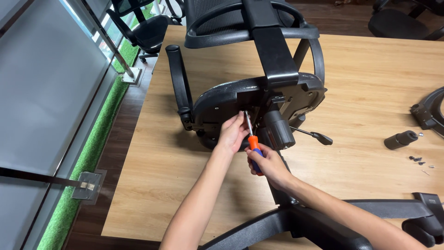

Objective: The person assembles an office chair on a wooden work table, using a screwdriver to drive screws that fasten the seat mechanism to the chair base. They steady the upside-down chair with one hand while tightening screws, repositioning the chair between screws.

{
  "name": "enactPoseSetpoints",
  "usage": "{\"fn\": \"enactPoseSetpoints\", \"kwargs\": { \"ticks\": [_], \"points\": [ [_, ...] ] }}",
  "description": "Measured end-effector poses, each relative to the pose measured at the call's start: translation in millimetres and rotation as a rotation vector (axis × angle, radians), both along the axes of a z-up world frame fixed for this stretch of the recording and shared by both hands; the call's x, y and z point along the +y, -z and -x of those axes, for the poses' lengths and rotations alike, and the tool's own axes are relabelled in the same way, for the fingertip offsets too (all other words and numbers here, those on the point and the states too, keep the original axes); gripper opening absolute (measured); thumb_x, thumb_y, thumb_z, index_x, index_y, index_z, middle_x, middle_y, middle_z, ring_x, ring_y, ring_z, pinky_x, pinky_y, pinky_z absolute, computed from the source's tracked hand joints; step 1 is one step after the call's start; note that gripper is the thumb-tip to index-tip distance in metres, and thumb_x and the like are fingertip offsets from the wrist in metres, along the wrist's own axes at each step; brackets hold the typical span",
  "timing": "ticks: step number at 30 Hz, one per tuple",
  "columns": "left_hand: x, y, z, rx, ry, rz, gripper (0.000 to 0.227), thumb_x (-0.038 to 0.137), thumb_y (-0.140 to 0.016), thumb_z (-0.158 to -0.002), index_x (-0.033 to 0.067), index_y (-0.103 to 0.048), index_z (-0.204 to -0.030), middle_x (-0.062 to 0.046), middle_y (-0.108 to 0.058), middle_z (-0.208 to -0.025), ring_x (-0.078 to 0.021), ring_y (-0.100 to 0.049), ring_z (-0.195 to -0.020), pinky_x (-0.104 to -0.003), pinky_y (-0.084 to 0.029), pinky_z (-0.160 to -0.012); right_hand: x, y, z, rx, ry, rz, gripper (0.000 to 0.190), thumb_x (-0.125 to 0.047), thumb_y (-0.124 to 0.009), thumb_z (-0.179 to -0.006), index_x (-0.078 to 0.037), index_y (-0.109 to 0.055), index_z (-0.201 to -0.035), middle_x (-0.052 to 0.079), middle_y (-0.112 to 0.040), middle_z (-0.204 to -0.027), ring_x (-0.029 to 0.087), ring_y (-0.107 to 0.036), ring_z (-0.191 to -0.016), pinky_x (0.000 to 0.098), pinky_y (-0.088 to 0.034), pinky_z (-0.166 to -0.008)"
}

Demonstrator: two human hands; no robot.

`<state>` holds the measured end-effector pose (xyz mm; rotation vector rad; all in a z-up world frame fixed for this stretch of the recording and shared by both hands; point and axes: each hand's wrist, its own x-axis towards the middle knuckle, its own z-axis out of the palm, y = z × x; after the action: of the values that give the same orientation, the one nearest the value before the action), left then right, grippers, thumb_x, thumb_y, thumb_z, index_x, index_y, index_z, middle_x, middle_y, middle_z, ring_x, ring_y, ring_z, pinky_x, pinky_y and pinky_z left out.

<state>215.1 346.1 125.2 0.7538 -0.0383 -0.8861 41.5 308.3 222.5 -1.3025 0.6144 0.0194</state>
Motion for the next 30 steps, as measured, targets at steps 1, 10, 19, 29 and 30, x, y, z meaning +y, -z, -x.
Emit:
{"fn": "enactPoseSetpoints", "kwargs": {
  "ticks": [1,10,19,29,30],
  "points": [
    [2.1,-1.9,-1.2,0.001,0.004,-0.002,0.023,0.026,-0.061,-0.104,0.0039,-0.065,-0.112,-0.005,-0.068,-0.102,-0.0166,-0.064,-0.092,-0.034,-0.056,-0.082,0.7,-5.0,1.9,0.001,0.004,-0.002,0.021,-0.022,-0.064,-0.096,-0.004,-0.061,-0.107,0.003,-0.058,-0.074,0.01,-0.056,-0.058,0.0267,-0.047,-0.053],
    [12.7,-22.5,-2.7,-0.583,0.057,-0.262,0.026,0.019,-0.043,-0.11,-0.0017,-0.057,-0.116,-0.009,-0.07,-0.09,-0.0134,-0.067,-0.079,-0.028,-0.058,-0.075,-0.7,-11.6,17.4,0.109,-0.044,0.158,0.029,-0.033,-0.059,-0.098,-0.008,-0.061,-0.113,0.002,-0.057,-0.075,0.009,-0.048,-0.049,0.025,-0.038,-0.04],
    [4.7,-40.4,7.7,-0.75,-0.153,-0.427,0.028,0.018,-0.047,-0.107,-0.0019,-0.067,-0.107,-0.009,-0.072,-0.079,-0.0122,-0.066,-0.069,-0.027,-0.055,-0.067,-1.9,-13.5,15.3,0.102,-0.042,0.171,0.033,-0.036,-0.059,-0.098,-0.008,-0.061,-0.115,0.002,-0.058,-0.076,0.008,-0.05,-0.049,0.0244,-0.038,-0.039],
    [-10.7,-2.1,5.4,-0.294,-0.221,-0.281,0.028,0.019,-0.049,-0.108,-0.0009,-0.068,-0.112,-0.009,-0.072,-0.092,-0.012,-0.065,-0.077,-0.027,-0.055,-0.069,-0.4,-15.9,12.4,0.089,-0.031,0.126,0.034,-0.036,-0.059,-0.098,-0.011,-0.061,-0.12,0.002,-0.059,-0.075,0.007,-0.049,-0.048,0.0234,-0.036,-0.04],
    [-10.4,-4.4,5.7,-0.234,-0.22,-0.25,0.026,0.019,-0.051,-0.107,-0.0008,-0.067,-0.112,-0.01,-0.074,-0.095,-0.0128,-0.067,-0.08,-0.027,-0.056,-0.071,-0.4,-15.2,12.4,0.089,-0.026,0.114,0.034,-0.036,-0.059,-0.098,-0.01,-0.061,-0.12,0.002,-0.058,-0.075,0.007,-0.048,-0.048,0.0235,-0.035,-0.04]
  ]
}}
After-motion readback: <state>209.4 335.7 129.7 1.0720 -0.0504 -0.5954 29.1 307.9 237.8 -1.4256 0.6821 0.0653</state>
